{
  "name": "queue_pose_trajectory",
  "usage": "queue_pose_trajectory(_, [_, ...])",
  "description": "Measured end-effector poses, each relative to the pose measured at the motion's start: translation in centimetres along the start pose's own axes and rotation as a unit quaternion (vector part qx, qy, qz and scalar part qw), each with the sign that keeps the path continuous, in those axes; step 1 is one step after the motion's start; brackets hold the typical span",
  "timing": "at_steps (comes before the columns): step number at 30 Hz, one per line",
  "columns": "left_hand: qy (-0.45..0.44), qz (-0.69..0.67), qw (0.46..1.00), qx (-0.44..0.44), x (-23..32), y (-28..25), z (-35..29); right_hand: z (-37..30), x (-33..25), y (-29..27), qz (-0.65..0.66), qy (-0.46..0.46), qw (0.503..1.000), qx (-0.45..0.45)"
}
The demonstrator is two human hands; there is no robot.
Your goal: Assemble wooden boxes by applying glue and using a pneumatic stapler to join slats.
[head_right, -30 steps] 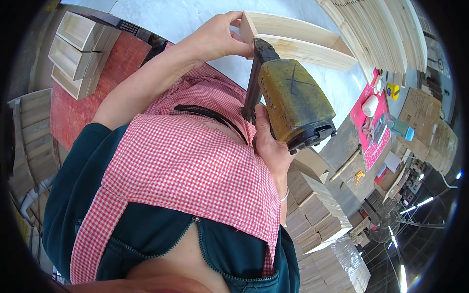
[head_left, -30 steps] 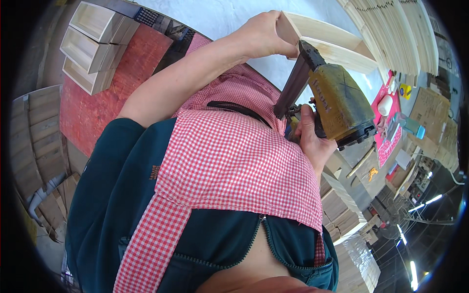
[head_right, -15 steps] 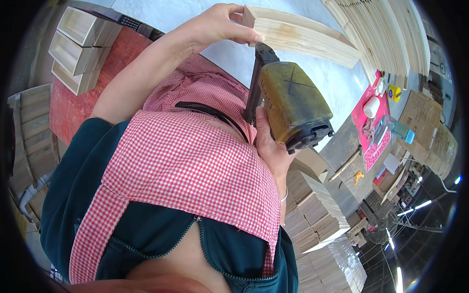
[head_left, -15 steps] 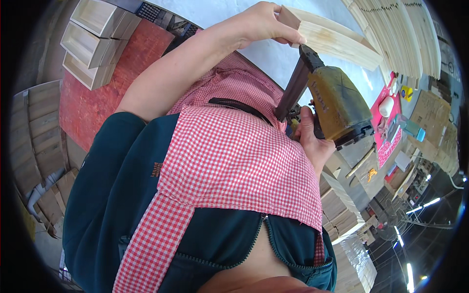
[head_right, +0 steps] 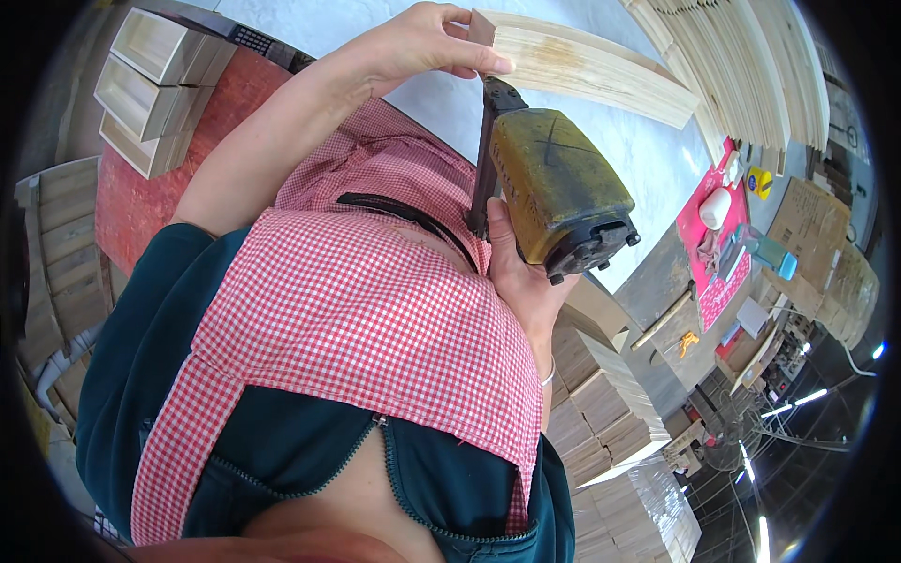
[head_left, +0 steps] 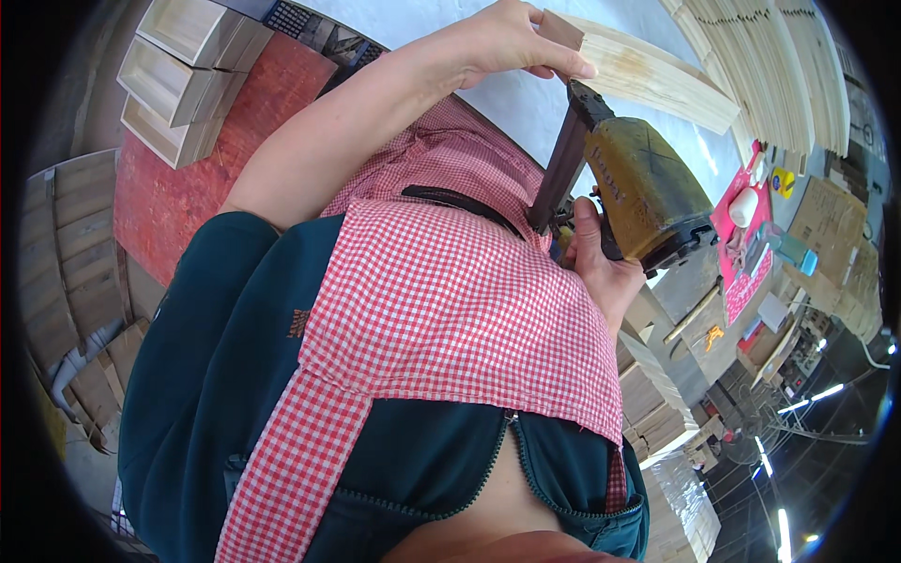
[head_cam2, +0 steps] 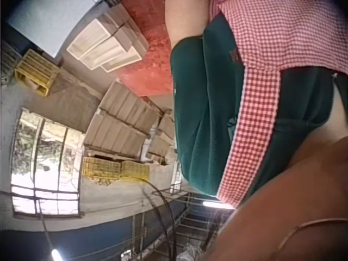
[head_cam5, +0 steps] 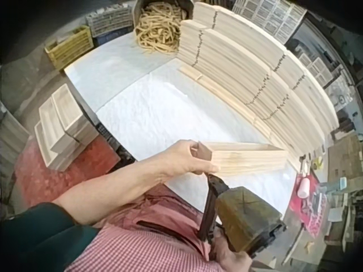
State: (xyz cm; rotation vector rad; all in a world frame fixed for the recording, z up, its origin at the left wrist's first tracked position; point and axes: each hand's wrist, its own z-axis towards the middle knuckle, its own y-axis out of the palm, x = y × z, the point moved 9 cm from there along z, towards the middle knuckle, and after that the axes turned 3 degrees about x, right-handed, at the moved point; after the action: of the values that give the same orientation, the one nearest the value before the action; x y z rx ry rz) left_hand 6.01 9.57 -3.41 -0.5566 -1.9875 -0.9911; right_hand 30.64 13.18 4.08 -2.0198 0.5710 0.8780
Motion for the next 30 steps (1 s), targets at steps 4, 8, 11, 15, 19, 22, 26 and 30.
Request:
queue_pose_trajectory(4, [0.001, 0.0, 1.0, -0.002, -0.1, 0.0, 0.0, 0.0, 0.0, 0.0, -0.005, -0.001, 1.0, 0.002])
queue_pose_trajectory(8, [0.001, 0.0, 1.0, -0.005, -0.2, -0.1, 0.4, 0.0, -0.1, 0.0, -0.007, -0.009, 1.0, 0.004])
queue_pose_trajectory(11, [0.001, 0.0, 1.0, -0.007, -0.2, -0.1, 0.5, 0.0, -0.2, 0.1, -0.004, -0.03, 1.0, 0.003])
queue_pose_trajectory(15, [0.001, -0.001, 1.0, -0.01, -0.3, -0.2, 0.6, 0.3, 0.6, -0.6, -0.011, -0.087, 0.996, 0.034])
queue_pose_trajectory(19, [0.0, 0.0, 1.0, -0.012, -0.4, -0.2, 0.7, 0.3, 0.3, -0.7, -0.011, -0.115, 0.993, 0.038])
queue_pose_trajectory(22, [0.0, 0.0, 1.0, -0.014, -0.5, -0.3, 0.6, 0.2, -0.3, -0.5, -0.01, -0.123, 0.992, 0.031])
queue_pose_trajectory(26, [-0.001, 0.0, 1.0, -0.016, -0.7, -0.3, 0.7, -0.2, 0.0, -0.1, -0.011, -0.002, 1.0, 0.012])
queue_pose_trajectory(30, [0.0, -0.002, 1.0, -0.019, -0.8, -0.2, 0.9, -0.1, -0.4, -0.1, -0.037, -0.023, 0.999, 0.002])
